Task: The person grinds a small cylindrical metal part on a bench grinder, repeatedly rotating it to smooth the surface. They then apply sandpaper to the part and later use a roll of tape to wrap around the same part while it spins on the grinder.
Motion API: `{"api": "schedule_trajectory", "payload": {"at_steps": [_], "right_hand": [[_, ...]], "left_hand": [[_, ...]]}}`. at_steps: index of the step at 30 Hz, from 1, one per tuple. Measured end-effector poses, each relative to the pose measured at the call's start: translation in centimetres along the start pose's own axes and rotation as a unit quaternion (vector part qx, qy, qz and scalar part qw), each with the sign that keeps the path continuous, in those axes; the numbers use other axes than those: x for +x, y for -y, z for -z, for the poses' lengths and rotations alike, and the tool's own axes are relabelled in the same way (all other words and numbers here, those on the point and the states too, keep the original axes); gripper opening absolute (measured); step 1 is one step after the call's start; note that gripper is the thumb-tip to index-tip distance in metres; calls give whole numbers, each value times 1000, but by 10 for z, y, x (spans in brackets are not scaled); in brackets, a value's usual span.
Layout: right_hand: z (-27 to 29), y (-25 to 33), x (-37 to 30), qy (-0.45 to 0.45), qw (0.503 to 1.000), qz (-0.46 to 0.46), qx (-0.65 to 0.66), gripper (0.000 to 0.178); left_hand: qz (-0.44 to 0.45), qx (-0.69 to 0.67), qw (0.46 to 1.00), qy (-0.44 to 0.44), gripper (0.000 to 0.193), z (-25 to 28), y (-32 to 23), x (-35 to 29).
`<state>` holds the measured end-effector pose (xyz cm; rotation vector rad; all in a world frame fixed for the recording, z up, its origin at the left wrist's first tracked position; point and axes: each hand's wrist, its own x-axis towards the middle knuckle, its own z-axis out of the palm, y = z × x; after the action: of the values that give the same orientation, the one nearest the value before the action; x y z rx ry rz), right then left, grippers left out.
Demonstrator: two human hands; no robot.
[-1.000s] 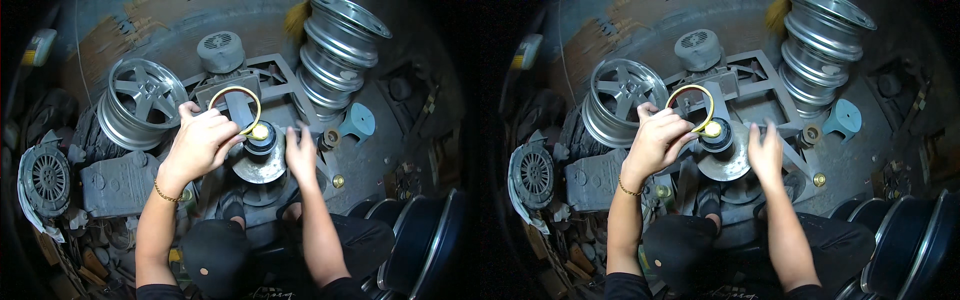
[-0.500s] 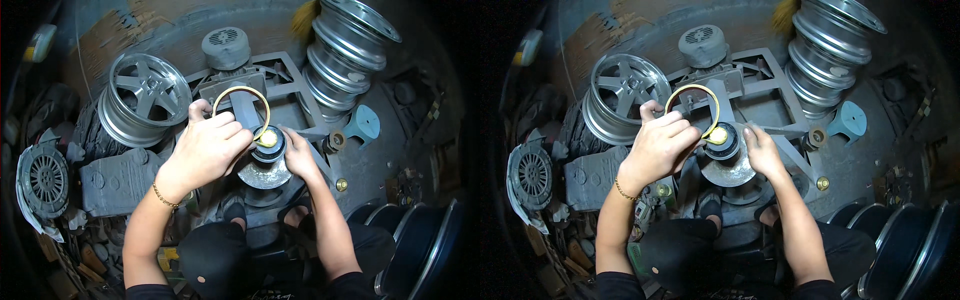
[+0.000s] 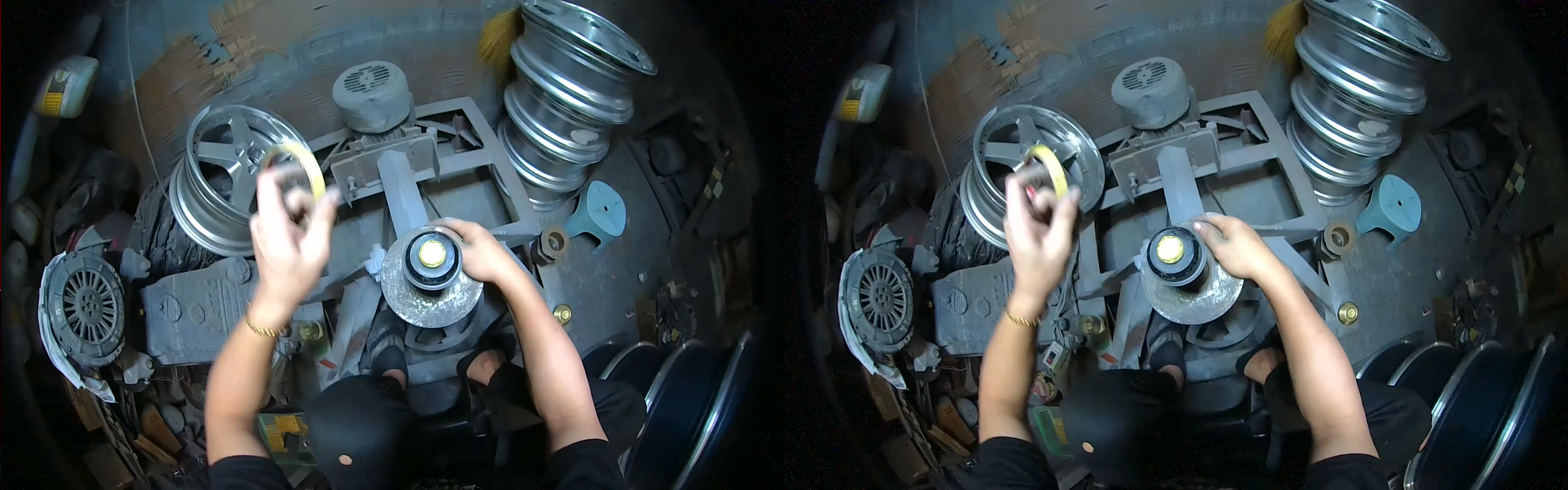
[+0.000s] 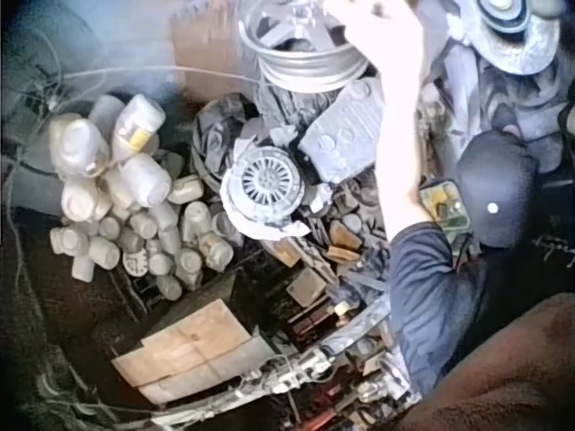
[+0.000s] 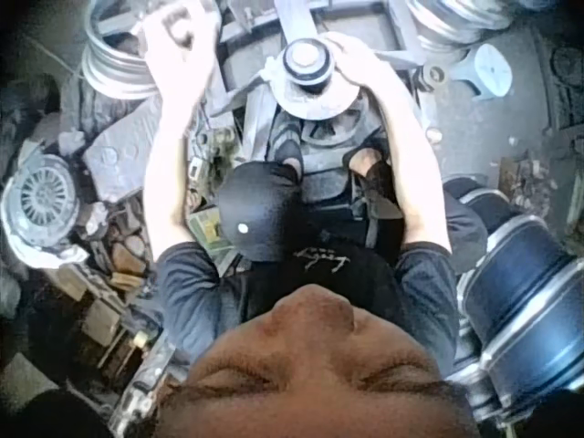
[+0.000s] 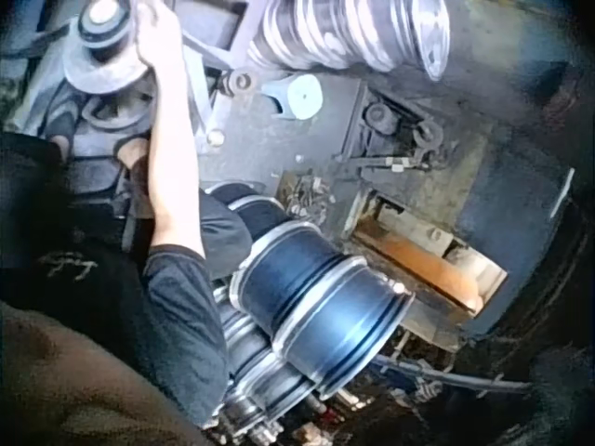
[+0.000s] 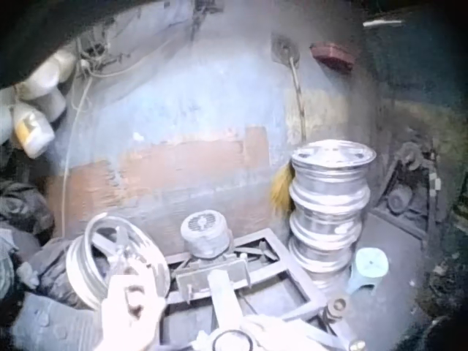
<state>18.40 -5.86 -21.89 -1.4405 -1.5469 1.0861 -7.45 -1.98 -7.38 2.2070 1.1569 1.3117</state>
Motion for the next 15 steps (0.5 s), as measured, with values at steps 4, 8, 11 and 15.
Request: {"api": "schedule_trajectory", "payload": {"at_steps": [4,8,11,15], "right_hand": [[-2,-5,3,6,1000,16,21,38],[-3,-4,0,-14,1000,10,2,36],[-7,2,-2,-34,999,7,-16,37],[-5,0,-1,-44,999,6,-22,39]], "left_hand": [[215,-233,947,52,26,-5,-9,-44],[259,-253,932,19,27,-2,-25,-54],[220,-223,950,3,21,-3,-24,-59],[72,-73,994,41,34,-25,-40,-66]]}}
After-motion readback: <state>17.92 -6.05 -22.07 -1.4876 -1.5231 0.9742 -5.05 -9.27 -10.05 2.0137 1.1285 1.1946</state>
